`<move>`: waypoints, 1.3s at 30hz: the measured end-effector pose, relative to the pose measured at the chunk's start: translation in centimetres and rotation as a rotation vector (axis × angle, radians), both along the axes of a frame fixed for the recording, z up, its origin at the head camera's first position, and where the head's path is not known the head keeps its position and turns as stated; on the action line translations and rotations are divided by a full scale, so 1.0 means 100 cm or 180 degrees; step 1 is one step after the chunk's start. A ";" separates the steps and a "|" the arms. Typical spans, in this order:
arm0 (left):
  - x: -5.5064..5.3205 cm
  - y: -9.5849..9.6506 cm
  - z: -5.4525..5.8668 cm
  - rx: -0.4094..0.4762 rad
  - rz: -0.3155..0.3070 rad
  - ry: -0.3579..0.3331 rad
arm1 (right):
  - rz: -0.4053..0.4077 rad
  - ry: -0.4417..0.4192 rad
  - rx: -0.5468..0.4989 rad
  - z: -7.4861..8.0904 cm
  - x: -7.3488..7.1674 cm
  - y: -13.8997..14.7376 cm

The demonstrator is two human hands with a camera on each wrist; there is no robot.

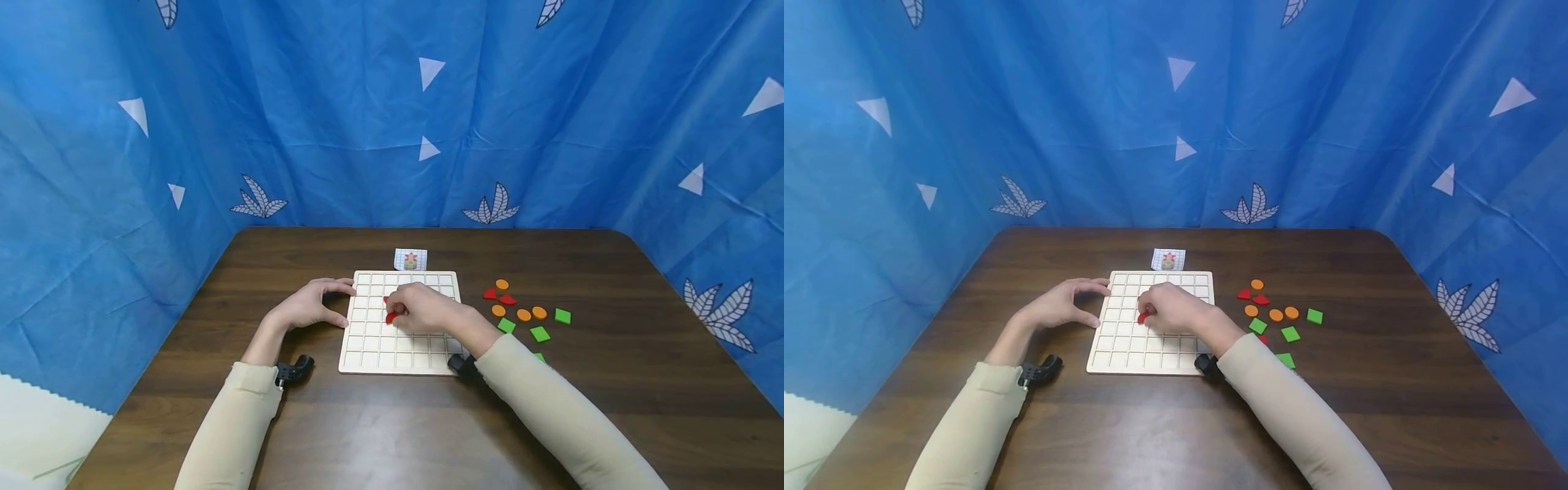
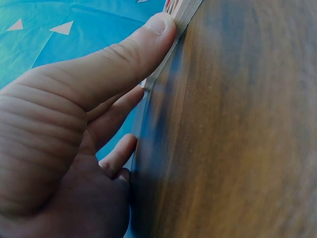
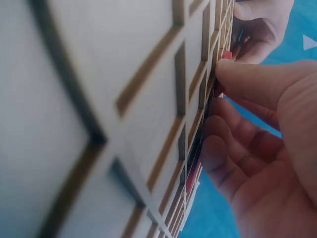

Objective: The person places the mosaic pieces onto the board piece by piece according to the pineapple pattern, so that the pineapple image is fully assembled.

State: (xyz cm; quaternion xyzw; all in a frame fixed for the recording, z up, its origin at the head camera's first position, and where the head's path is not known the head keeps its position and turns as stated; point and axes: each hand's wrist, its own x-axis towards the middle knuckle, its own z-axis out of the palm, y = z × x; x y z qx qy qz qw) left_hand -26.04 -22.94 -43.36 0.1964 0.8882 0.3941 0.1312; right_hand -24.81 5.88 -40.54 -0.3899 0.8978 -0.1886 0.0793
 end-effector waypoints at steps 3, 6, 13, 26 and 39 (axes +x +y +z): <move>0.001 0.000 0.000 0.0004 -0.0020 0.0017 | -0.0174 -0.0123 -0.0047 -0.001 0.000 -0.002; 0.002 -0.001 0.000 -0.0001 -0.0018 0.0011 | -0.0360 -0.0254 -0.0101 -0.002 0.002 -0.003; 0.001 0.000 -0.001 -0.0026 -0.0030 0.0023 | -0.0566 -0.0412 -0.0198 -0.002 0.002 -0.005; 0.003 0.003 0.000 -0.0009 -0.0037 0.0035 | -0.0616 -0.0386 -0.0290 0.009 0.003 0.006; 0.002 0.002 0.001 0.0021 -0.0019 0.0032 | -0.0888 -0.0482 -0.0484 0.020 0.022 0.050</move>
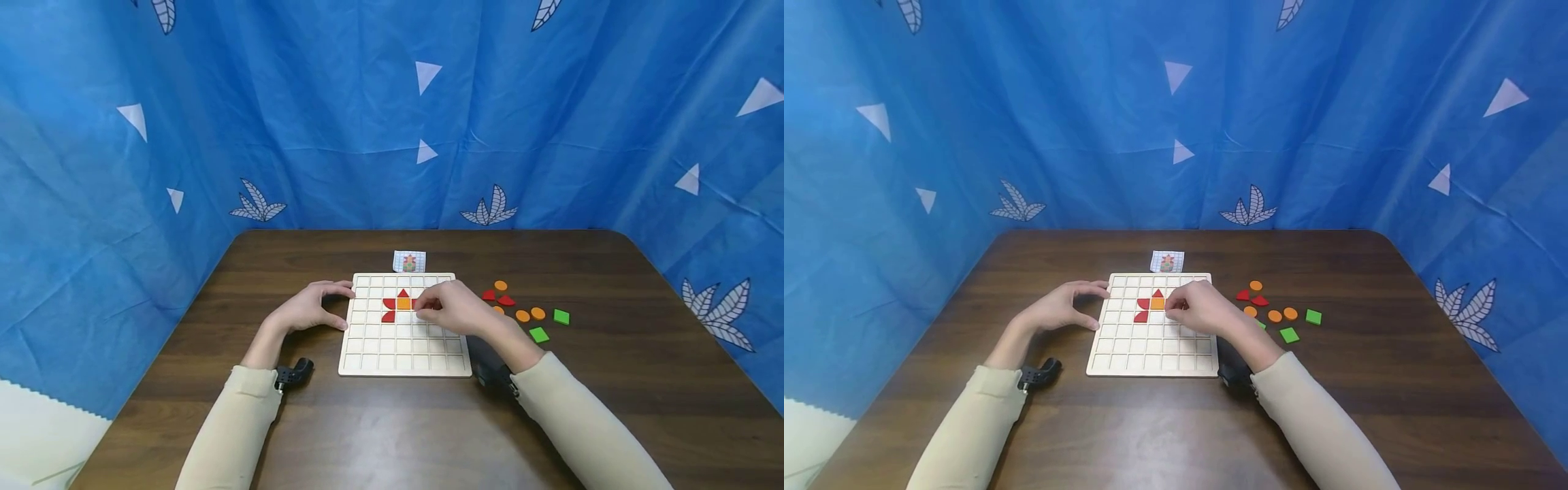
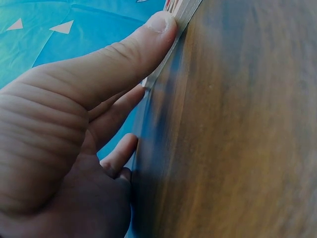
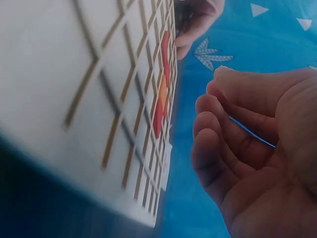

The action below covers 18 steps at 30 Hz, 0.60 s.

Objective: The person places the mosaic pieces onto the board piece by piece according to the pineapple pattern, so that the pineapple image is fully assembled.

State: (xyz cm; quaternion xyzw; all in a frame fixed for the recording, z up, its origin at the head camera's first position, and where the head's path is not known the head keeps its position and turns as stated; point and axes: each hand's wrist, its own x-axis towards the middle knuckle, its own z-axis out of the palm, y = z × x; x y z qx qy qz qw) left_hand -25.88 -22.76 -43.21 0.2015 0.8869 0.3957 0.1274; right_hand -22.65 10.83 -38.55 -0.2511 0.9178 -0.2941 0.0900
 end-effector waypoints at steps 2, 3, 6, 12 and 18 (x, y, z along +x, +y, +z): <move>0.001 -0.001 -0.001 0.0005 0.0003 0.0004 | -0.0020 0.0011 -0.0012 -0.001 0.003 0.007; 0.001 -0.001 -0.001 0.0003 0.0002 0.0009 | -0.0041 0.0014 -0.0028 -0.002 0.005 0.010; 0.001 -0.003 -0.002 0.0006 0.0004 0.0015 | -0.0090 0.0034 -0.0081 -0.003 0.009 0.019; 0.002 -0.003 -0.002 0.0036 0.0024 -0.0009 | -0.0146 0.0165 -0.0049 -0.005 0.017 0.042; 0.002 0.001 0.000 -0.0042 0.0040 -0.0020 | -0.0259 0.0263 0.0003 -0.011 0.019 0.077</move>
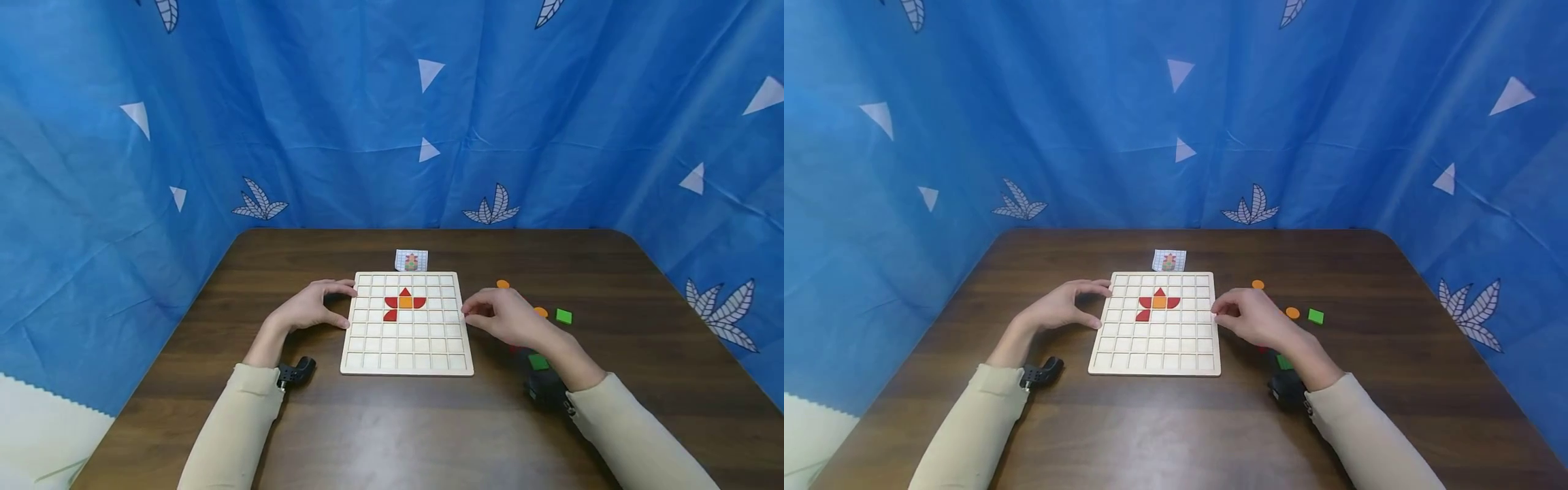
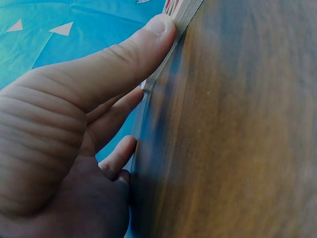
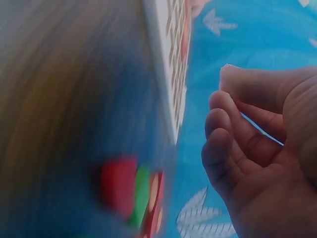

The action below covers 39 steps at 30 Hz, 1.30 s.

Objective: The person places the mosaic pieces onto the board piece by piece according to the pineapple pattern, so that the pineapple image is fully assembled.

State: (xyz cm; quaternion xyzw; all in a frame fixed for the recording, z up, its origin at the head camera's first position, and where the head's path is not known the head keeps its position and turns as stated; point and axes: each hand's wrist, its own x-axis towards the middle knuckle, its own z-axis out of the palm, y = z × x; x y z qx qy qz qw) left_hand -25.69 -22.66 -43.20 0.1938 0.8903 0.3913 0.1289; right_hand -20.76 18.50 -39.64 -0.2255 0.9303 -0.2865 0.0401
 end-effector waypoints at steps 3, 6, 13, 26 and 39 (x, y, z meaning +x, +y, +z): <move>0.000 0.003 0.002 0.0003 -0.0006 -0.0022 | -0.0057 0.0046 -0.0019 -0.002 0.000 0.021; 0.000 0.002 0.001 -0.0011 0.0010 -0.0029 | -0.0147 0.0008 -0.0030 -0.002 -0.002 0.040; 0.000 0.000 0.003 -0.0059 0.0069 -0.0025 | -0.0423 -0.0148 -0.0040 0.004 -0.010 0.078; 0.000 0.001 0.004 -0.0027 0.0067 -0.0030 | -0.0534 -0.0324 0.0322 -0.003 -0.016 0.116; 0.001 0.001 0.004 -0.0031 0.0087 -0.0047 | -0.0598 -0.0400 0.0387 -0.014 -0.018 0.116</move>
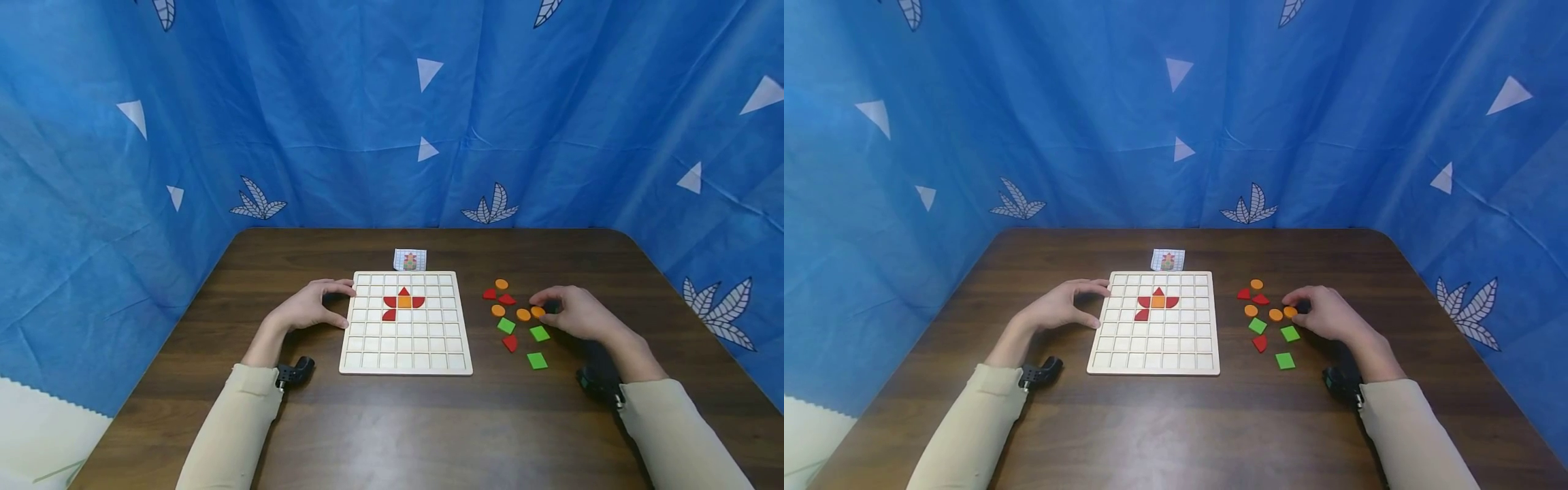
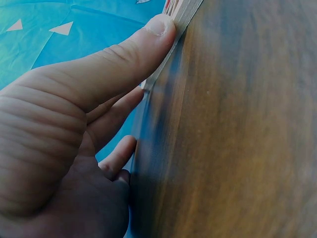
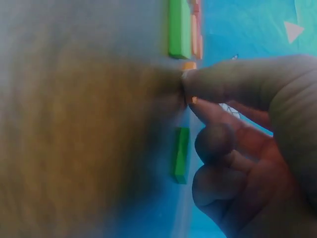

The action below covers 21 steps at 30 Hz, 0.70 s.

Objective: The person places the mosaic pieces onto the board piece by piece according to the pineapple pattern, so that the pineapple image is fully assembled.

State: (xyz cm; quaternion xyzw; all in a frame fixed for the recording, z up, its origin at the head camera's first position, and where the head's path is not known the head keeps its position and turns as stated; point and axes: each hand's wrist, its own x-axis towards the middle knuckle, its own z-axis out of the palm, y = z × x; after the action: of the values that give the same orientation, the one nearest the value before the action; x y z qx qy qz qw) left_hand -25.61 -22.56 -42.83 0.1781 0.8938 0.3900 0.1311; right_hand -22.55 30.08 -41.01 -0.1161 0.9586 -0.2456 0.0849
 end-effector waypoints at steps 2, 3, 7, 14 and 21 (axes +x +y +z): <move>0.000 0.000 0.000 0.0002 -0.0001 -0.0001 | 0.0002 0.0012 0.0016 0.000 0.000 -0.002; 0.000 0.000 -0.001 -0.0002 -0.0008 0.0004 | -0.0004 0.0019 0.0027 -0.001 0.001 -0.002; -0.001 -0.001 -0.003 -0.0008 -0.0030 0.0019 | -0.0004 0.0064 0.0035 -0.001 0.001 -0.004; -0.001 -0.001 -0.001 -0.0013 -0.0029 0.0040 | 0.0108 0.0259 0.0037 0.004 0.001 -0.012; -0.002 -0.001 -0.003 -0.0024 -0.0055 0.0049 | 0.0181 0.0441 -0.0070 0.016 0.002 -0.035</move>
State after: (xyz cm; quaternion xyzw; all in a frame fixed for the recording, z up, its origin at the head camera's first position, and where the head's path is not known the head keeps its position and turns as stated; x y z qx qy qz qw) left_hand -25.81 -22.69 -43.10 0.1884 0.8947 0.3842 0.1282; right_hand -22.35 26.55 -39.39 -0.1609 0.9558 -0.2450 0.0240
